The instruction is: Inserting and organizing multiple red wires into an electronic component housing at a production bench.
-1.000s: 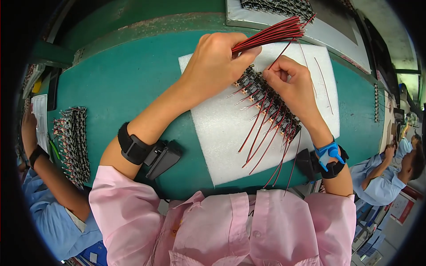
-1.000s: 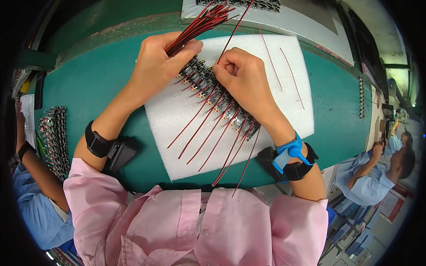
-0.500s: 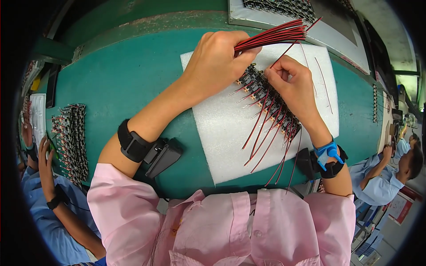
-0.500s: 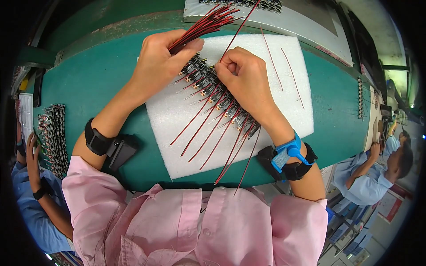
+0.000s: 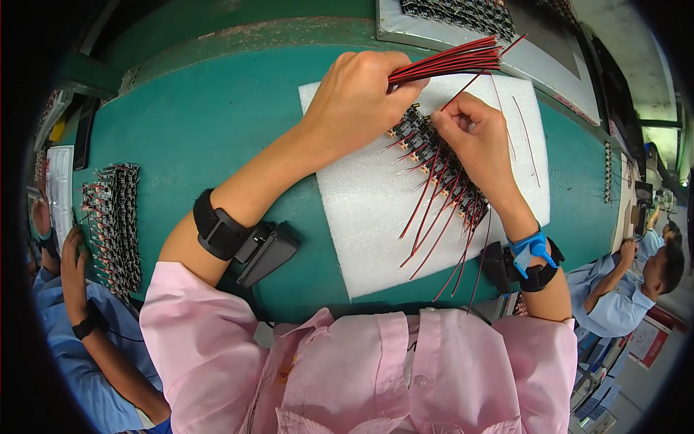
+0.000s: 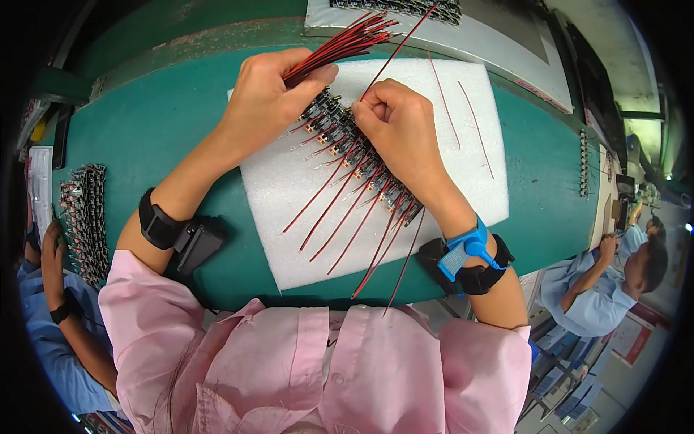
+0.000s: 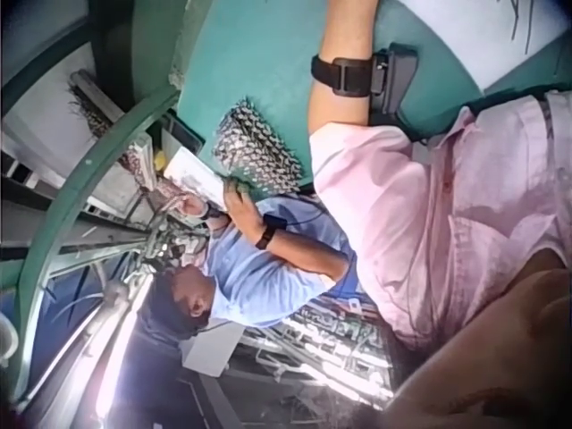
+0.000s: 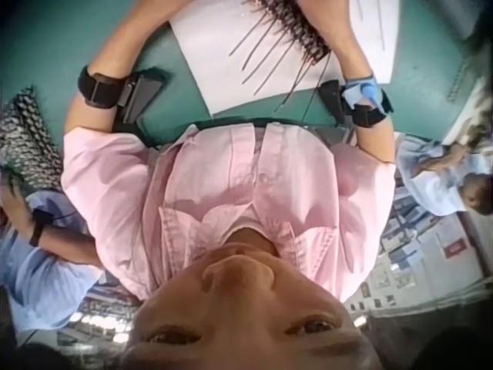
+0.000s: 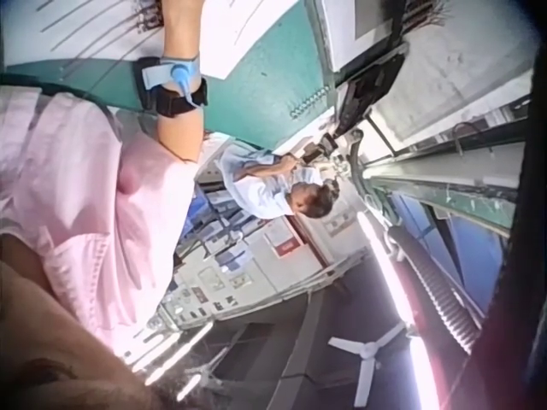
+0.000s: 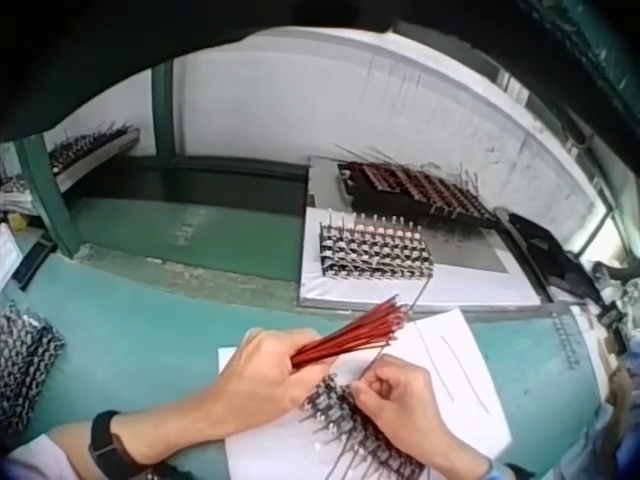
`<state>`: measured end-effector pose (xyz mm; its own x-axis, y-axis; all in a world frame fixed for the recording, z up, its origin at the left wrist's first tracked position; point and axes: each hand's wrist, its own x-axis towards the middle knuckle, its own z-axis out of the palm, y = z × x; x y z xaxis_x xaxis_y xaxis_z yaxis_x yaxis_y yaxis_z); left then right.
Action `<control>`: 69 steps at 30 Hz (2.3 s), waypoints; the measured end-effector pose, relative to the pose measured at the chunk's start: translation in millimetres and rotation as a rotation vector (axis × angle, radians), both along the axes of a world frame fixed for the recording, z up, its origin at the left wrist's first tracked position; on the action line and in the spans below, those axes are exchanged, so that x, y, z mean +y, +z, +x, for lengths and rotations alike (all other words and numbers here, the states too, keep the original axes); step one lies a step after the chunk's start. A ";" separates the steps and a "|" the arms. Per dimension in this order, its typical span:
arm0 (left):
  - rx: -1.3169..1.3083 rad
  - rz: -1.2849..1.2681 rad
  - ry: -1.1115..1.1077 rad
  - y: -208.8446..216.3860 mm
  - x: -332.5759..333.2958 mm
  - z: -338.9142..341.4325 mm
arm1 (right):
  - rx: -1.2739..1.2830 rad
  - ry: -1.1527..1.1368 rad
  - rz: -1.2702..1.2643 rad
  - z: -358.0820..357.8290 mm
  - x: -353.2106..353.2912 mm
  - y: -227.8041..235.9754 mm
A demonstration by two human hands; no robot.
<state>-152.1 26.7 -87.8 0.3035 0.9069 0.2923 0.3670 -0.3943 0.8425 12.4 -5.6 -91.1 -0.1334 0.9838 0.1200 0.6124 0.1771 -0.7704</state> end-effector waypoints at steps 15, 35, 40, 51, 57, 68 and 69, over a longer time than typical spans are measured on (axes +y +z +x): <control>-0.026 -0.029 -0.001 -4.8 -4.6 -7.1 | -0.109 0.093 0.174 -4.7 -7.8 -1.7; -0.971 -0.761 -0.108 61.3 -0.9 50.5 | -0.094 0.150 0.078 31.2 -5.3 75.0; -0.903 -0.699 -0.239 76.7 -0.3 71.0 | 0.237 0.131 -0.123 39.4 12.8 91.3; -0.444 -0.526 -0.099 92.0 1.4 59.7 | 0.776 0.084 -0.397 53.0 17.4 121.8; -0.266 -0.407 -0.121 53.8 -7.9 50.4 | 0.643 0.100 -0.295 45.9 14.6 78.2; 0.045 -0.178 -0.227 40.9 3.1 34.6 | 0.610 0.088 -0.332 37.6 17.0 50.9; 0.042 -0.183 -0.226 39.9 3.6 33.1 | 0.590 0.072 -0.321 34.8 16.4 48.3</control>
<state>-119.0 30.3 -47.9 0.5118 0.8516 0.1134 0.3230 -0.3131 0.8931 47.1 10.7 -42.8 -0.2018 0.9739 -0.1043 0.0685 -0.0922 -0.9934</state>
